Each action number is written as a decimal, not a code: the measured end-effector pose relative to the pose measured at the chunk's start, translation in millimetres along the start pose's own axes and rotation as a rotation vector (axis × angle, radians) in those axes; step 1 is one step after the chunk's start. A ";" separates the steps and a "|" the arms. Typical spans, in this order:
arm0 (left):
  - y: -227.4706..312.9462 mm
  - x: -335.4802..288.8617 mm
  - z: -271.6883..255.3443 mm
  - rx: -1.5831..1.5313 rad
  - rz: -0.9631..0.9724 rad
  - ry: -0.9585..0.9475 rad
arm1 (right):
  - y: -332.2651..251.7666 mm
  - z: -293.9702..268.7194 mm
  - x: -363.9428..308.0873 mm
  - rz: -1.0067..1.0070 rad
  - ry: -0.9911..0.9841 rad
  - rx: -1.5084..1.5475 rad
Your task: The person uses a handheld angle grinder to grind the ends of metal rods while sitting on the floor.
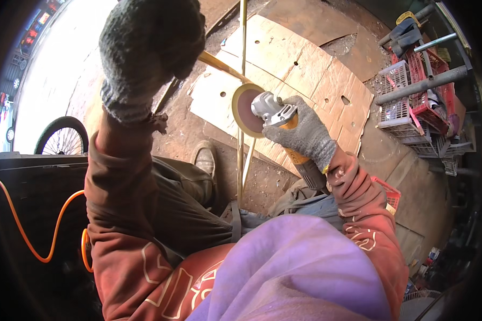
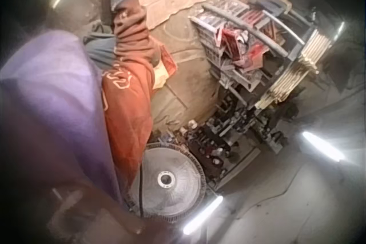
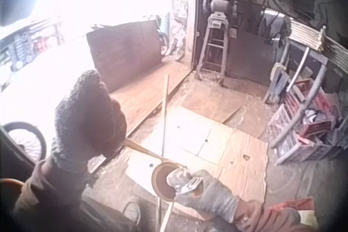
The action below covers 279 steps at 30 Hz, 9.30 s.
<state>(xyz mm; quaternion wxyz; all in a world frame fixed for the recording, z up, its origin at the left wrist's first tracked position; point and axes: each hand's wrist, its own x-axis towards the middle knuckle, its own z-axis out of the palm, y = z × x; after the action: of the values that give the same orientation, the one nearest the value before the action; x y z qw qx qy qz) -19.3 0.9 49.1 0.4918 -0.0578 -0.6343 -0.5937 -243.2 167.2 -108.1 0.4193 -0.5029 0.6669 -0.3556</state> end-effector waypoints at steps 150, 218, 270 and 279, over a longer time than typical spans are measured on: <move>26.1 5.5 17.9 0.149 -0.342 0.353 | -33.5 102.3 -18.6 -0.226 0.208 1.159; 41.6 -58.5 45.7 0.146 -0.320 -0.122 | -16.1 112.1 -57.7 -0.051 0.111 1.306; 15.1 -29.3 71.9 0.364 -0.234 0.453 | -37.4 116.5 -70.7 -0.049 0.163 1.108; 21.4 -60.7 57.2 0.596 -0.137 0.568 | -26.4 132.8 -59.4 0.027 0.126 1.265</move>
<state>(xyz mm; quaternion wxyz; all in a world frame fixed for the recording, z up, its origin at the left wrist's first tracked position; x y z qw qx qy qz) -6.0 84.4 32.8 0.6017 0.2955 -0.6198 -0.4081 -103.1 211.4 -125.0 0.5996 -0.1278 0.3576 -0.7045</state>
